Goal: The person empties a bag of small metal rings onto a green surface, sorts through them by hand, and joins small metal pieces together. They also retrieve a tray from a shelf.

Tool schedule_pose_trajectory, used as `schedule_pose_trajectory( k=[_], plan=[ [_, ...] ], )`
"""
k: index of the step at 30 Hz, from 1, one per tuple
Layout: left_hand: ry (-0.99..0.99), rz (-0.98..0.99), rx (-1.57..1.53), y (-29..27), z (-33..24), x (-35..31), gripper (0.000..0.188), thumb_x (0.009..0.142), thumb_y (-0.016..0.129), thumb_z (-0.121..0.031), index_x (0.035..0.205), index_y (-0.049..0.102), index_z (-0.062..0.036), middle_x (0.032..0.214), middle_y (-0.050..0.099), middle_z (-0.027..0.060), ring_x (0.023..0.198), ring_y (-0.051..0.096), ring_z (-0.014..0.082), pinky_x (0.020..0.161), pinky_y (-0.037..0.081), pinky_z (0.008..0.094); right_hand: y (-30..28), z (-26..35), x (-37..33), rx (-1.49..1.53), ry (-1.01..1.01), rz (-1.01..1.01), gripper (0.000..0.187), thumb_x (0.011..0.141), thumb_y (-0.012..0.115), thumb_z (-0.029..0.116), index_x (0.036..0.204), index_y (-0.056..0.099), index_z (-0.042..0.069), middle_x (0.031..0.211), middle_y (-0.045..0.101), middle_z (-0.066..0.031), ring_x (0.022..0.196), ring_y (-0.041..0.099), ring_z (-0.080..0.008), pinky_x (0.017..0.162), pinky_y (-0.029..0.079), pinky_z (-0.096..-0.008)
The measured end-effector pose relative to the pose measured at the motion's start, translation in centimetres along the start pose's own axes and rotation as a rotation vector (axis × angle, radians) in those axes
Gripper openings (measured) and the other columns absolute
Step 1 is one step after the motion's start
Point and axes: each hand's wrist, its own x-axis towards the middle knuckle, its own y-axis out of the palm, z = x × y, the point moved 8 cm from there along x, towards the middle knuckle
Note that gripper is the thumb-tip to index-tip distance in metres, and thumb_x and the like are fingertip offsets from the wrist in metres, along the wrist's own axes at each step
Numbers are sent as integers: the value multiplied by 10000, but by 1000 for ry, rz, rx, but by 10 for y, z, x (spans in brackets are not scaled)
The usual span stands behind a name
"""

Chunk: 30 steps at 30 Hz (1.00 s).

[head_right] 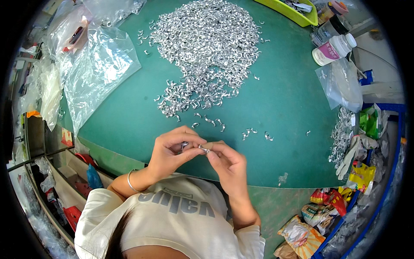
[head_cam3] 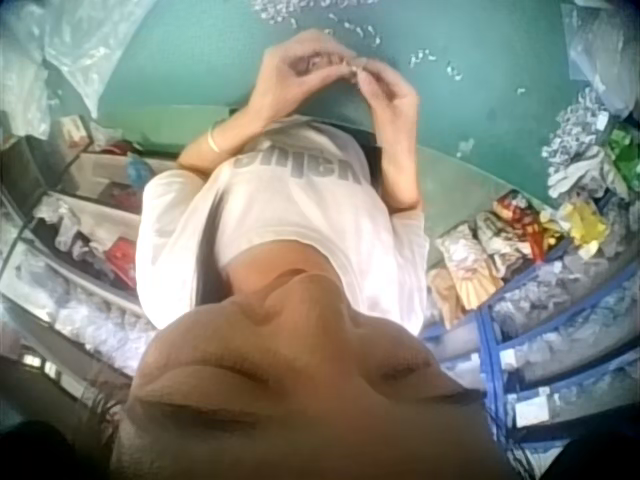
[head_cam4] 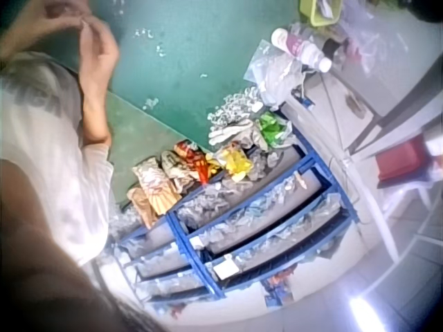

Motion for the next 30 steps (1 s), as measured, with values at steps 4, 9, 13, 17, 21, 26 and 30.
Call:
schedule_pose_trajectory(
  k=[4, 9, 13, 17, 21, 26, 30],
  plan=[
    [17, -28, -29, -1, -2, -4, 156, 757, 632, 27, 913, 632, 17, 858, 566, 46, 636, 445, 45, 534, 370, 186, 5, 14, -4, -117, -141, -76, 124, 797, 543, -57, 916, 579, -47, 899, 600, -94, 820, 496, -147, 716, 388, -263],
    [-33, -30, -128, 1, -5, -7, 138, 745, 645, 33, 881, 640, 9, 894, 585, 55, 635, 444, 31, 512, 355, 178, 9, 36, -11, -337, -367, -136, 123, 747, 576, -79, 867, 581, -53, 871, 599, -107, 786, 494, -177, 692, 389, -270],
    [-40, -17, -136, 2, -9, -9, 123, 735, 655, 33, 856, 642, 11, 879, 595, 58, 639, 455, 30, 509, 355, 176, 14, 44, -14, -381, -425, -117, 113, 749, 580, -67, 861, 579, -55, 854, 598, -104, 775, 490, -176, 691, 387, -275],
    [-14, -22, -115, 2, -14, -10, 111, 718, 673, 26, 824, 645, 8, 845, 604, 58, 626, 460, 31, 490, 345, 174, 11, 30, -12, -147, -237, -87, 90, 782, 569, -39, 871, 574, -52, 846, 599, -94, 793, 490, -164, 706, 385, -280],
    [32, -27, -63, 3, -20, -11, 116, 701, 687, 23, 809, 646, 3, 830, 608, 59, 606, 458, 33, 470, 332, 175, 13, 25, -12, -36, -188, -73, 83, 798, 564, -22, 876, 571, -51, 844, 596, -90, 799, 486, -161, 714, 383, -285],
    [67, -46, -40, 2, -25, -13, 131, 699, 685, 30, 821, 645, 1, 830, 606, 62, 595, 451, 34, 466, 328, 174, 14, 41, -18, -285, -392, -130, 99, 754, 602, -22, 845, 581, -56, 829, 596, -111, 782, 499, -207, 693, 393, -297],
    [91, -38, -22, 2, -28, -13, 139, 701, 678, 41, 831, 642, 7, 840, 601, 69, 581, 434, 34, 467, 330, 177, 19, 56, -22, -486, -538, -168, 111, 711, 625, -32, 813, 589, -59, 803, 597, -127, 756, 508, -238, 668, 402, -309]
  ],
)
